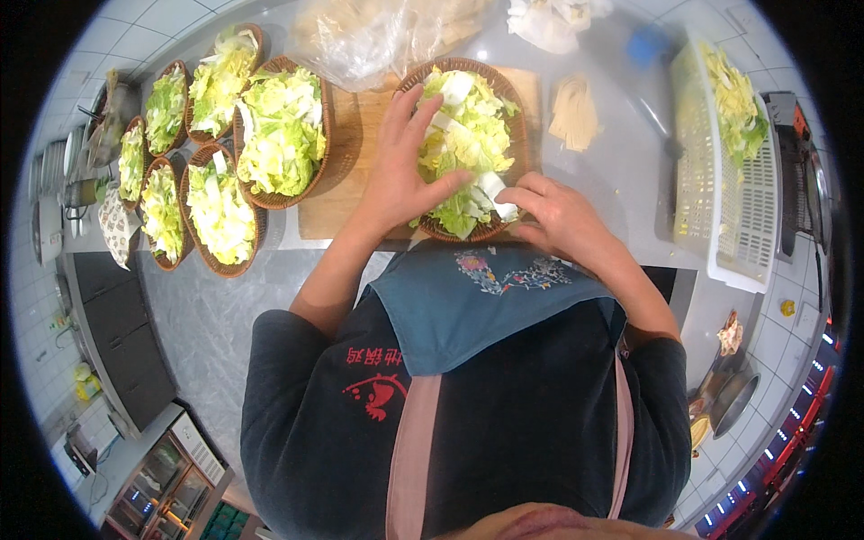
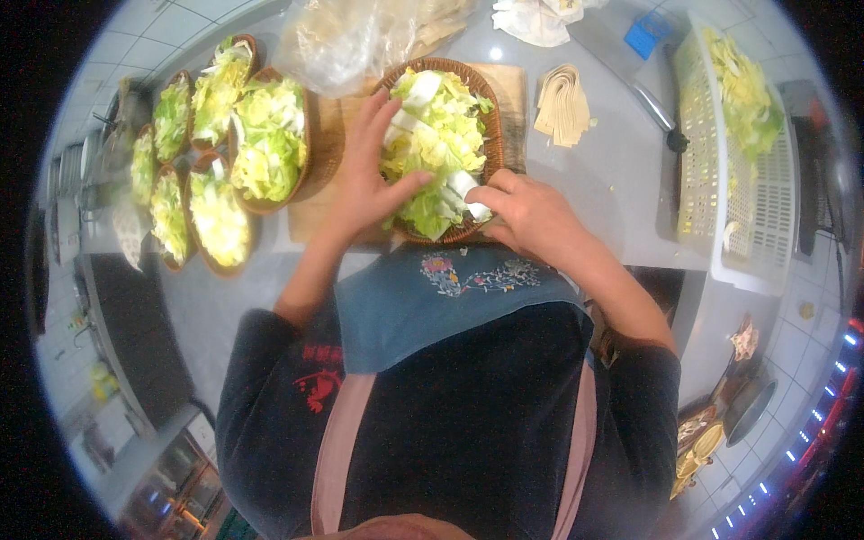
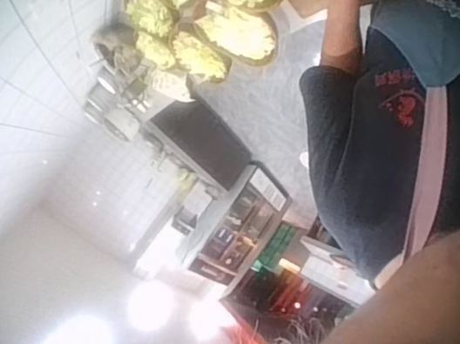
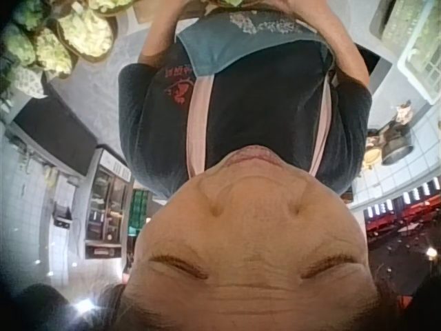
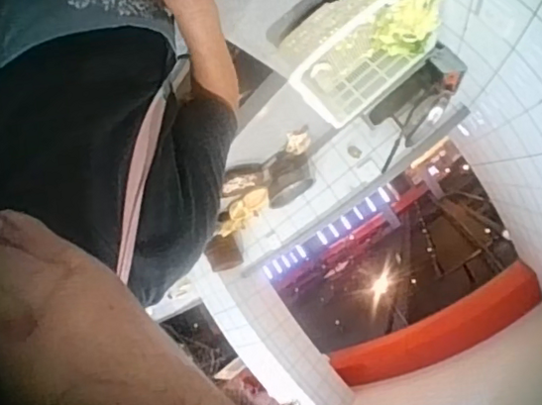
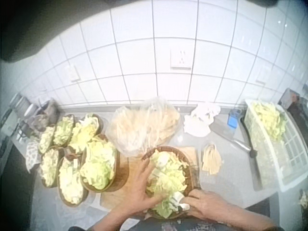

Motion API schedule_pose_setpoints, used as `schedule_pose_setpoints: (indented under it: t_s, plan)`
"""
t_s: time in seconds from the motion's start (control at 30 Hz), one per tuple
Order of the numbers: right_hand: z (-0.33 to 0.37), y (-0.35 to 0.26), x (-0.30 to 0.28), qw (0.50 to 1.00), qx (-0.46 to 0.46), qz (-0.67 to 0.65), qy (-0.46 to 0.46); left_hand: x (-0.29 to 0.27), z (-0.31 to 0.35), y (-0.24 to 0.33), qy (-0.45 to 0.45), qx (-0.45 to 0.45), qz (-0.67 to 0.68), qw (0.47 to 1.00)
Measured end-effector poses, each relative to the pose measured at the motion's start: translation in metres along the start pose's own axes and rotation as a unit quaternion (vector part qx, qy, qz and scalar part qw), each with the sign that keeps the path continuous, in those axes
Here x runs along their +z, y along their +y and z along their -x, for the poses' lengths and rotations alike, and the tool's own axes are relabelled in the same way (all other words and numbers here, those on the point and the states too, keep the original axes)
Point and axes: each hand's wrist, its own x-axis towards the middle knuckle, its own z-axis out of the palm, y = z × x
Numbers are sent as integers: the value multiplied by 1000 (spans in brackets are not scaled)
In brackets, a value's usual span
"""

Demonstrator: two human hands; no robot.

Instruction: The person assembles food dishes by layering lettuce and thin sheets into woven baskets. They cover the baskets with patterned cloths and place them into a glass-door refrigerator.

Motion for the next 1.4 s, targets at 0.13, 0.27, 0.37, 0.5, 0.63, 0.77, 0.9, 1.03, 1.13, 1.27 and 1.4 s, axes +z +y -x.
schedule_pose_setpoints:
  t_s: [0.13,0.27,0.37,0.5,0.63,0.77,0.9,1.03,1.13,1.27,1.4]
  plan:
    - [-2,8,13,999,-22,17,15,3,0,5,-33,22,-82,996]
    - [-4,5,16,998,-16,44,32,9,3,1,-18,26,-83,996]
    - [-6,-3,19,999,44,30,10,13,3,1,3,32,-96,995]
    - [-16,-12,29,996,77,-12,39,20,4,4,7,7,-119,993]
    - [-26,-18,31,994,92,-28,56,26,3,7,13,-6,-123,992]
    - [-20,-13,29,994,86,-48,45,28,3,7,21,-4,-122,992]
    - [-19,-18,18,996,80,-31,36,21,1,11,34,-12,-81,996]
    - [-9,-19,4,992,75,-58,80,5,11,-7,65,-48,95,992]
    - [-6,-9,-5,989,117,-56,66,-18,20,-9,78,-11,-12,997]
    - [-8,-9,-10,997,75,4,19,-36,34,0,-68,-32,-90,993]
    - [-17,-7,8,999,42,9,2,-23,36,7,-92,20,-107,990]
